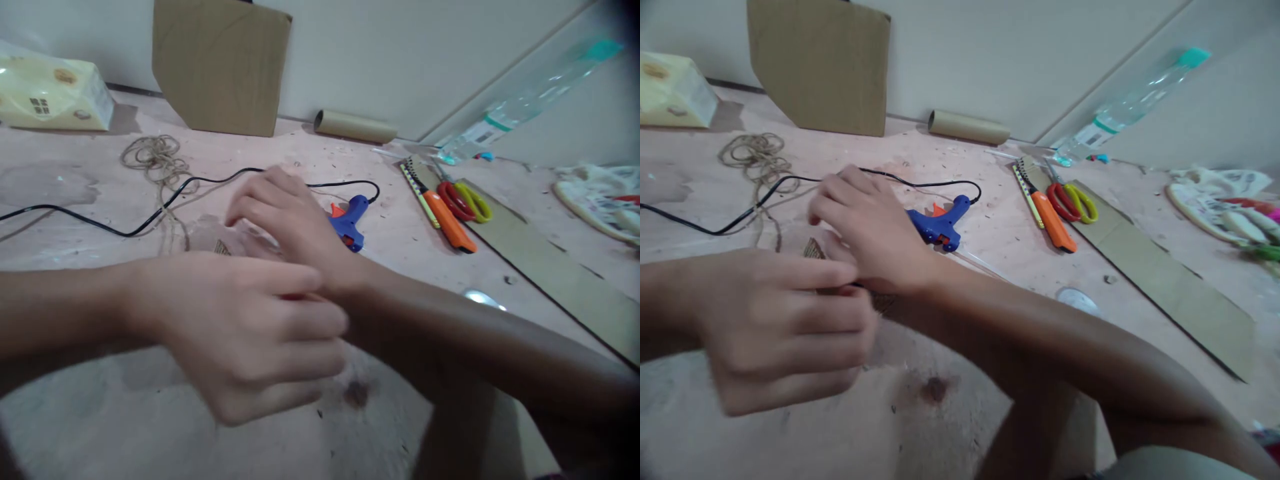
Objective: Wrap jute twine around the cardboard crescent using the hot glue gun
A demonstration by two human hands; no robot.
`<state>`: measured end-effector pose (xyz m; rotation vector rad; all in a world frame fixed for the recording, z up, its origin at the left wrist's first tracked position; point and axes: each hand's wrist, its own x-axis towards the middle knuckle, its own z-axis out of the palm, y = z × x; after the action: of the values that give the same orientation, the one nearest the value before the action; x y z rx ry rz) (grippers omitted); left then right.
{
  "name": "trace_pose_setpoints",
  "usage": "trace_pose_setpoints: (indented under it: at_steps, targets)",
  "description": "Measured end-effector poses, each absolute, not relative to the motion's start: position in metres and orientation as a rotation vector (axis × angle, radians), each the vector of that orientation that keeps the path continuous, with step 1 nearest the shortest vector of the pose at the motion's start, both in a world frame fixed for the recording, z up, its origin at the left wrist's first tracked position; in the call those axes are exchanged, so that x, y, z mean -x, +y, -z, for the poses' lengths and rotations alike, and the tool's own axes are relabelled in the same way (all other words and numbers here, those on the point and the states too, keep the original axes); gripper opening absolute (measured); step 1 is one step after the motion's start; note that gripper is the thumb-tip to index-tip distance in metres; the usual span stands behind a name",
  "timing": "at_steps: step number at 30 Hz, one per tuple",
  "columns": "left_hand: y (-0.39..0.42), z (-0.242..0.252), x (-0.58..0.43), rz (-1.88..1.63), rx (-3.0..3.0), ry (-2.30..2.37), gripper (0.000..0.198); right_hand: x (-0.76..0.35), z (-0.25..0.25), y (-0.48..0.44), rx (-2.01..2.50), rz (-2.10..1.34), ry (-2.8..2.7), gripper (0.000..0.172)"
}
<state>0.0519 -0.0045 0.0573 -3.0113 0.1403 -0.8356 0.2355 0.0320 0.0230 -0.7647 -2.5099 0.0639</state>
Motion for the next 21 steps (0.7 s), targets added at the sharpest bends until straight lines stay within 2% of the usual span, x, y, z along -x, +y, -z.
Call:
trace_pose_setpoints:
  at_steps: [1, 2, 6, 11, 13, 21]
  targets:
    - [-0.005, -0.048, -0.037, 0.811, 2.934, 0.259, 0.039, -0.247, -0.022, 0.020, 0.788, -0.072, -2.443, 0.015]
    - [-0.005, -0.039, -0.023, 0.904, 2.871, 0.182, 0.037, -0.256, -0.022, 0.008, 0.817, -0.112, -2.394, 0.015]
    - [-0.002, -0.017, 0.008, 0.783, 2.944, -0.270, 0.027, -0.280, -0.017, -0.033, 0.817, -0.359, -2.348, 0.008]
    - [0.000, -0.016, 0.009, 0.594, 3.105, -0.515, 0.021, -0.282, -0.005, -0.047, 0.822, -0.306, -2.461, 0.032]
    - [-0.002, -0.015, 0.008, 0.632, 3.117, -0.547, 0.021, -0.281, -0.003, -0.047, 0.824, -0.278, -2.469, 0.034]
    - [-0.001, -0.014, 0.009, 0.595, 3.301, -0.554, 0.025, -0.287, -0.010, -0.045, 0.819, -0.509, -2.470, 0.018]
